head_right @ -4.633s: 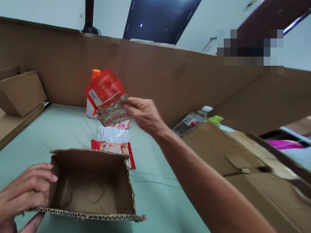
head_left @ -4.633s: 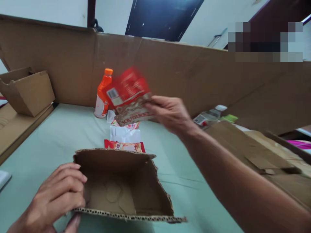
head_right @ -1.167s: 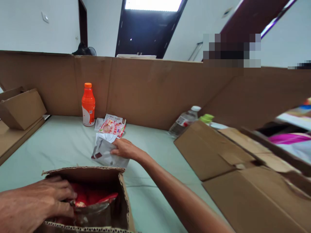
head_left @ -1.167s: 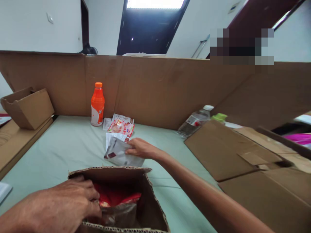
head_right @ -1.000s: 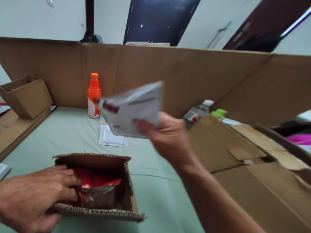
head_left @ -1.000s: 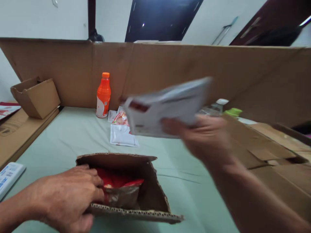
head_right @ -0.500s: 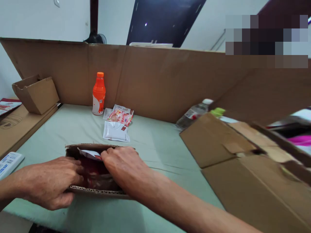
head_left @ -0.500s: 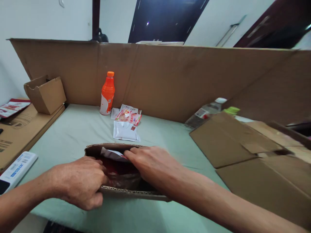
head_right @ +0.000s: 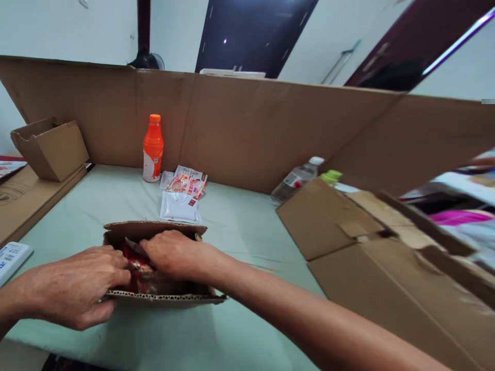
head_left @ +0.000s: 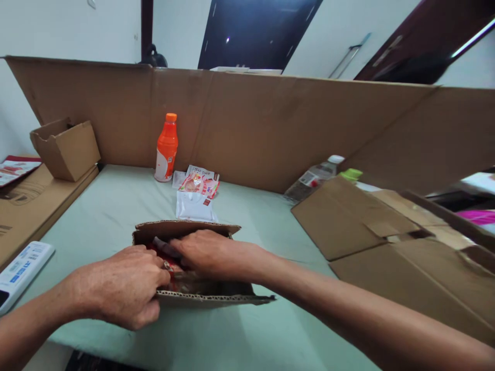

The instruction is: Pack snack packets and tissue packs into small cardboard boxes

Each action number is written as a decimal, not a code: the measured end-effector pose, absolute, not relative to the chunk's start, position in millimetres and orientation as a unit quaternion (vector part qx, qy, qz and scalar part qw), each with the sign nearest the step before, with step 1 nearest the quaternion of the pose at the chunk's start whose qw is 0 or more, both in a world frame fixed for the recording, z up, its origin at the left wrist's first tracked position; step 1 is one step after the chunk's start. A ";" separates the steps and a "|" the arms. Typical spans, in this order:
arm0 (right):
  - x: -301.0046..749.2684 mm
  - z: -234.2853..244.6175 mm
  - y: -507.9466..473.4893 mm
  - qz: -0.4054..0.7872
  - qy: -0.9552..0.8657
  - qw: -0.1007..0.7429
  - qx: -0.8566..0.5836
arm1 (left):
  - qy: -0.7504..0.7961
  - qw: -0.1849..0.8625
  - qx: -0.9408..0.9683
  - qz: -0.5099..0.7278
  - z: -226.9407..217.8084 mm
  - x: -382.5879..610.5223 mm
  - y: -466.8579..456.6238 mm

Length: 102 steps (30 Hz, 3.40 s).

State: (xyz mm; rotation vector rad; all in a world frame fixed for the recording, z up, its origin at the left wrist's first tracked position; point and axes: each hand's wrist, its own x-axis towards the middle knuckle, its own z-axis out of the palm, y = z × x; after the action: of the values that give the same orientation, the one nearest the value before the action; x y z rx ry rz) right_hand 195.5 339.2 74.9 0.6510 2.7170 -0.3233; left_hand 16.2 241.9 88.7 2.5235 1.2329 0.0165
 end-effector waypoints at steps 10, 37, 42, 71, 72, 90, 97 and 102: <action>223.5 92.2 345.6 -0.218 0.951 0.040 0.214 | 0.471 0.095 0.867 0.133 86.4 -3.5 215.6; 305.9 12.8 322.3 -0.124 0.962 -0.148 0.193 | 0.612 0.037 0.699 0.367 -13.1 4.1 192.4; 313.9 -5.7 332.2 -0.129 0.961 -0.128 0.208 | 0.604 0.077 0.679 0.410 -30.3 3.0 197.5; 476.5 -21.5 344.1 0.066 0.739 -0.109 0.662 | 0.482 0.227 0.802 0.272 -39.9 228.2 421.7; 468.8 -15.7 357.8 0.074 0.707 -0.077 0.699 | 0.493 0.228 0.796 0.267 -44.2 238.1 428.0; 432.1 -25.7 417.6 0.237 0.657 -0.148 0.700 | 0.530 0.223 0.809 0.119 -78.2 56.2 311.4; 305.3 -150.6 395.4 0.085 0.852 -0.207 0.474 | 0.669 0.107 0.722 0.138 -56.4 -56.1 305.5; 268.3 -194.6 379.3 0.077 0.857 -0.269 0.432 | 0.759 -0.004 0.634 0.150 -25.4 -142.8 325.5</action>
State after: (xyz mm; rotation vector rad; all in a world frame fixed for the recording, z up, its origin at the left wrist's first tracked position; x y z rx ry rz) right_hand 268.3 379.3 -194.6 1.6545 3.2800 0.2952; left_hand -142.8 325.5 -25.4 1.9959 2.3909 0.4726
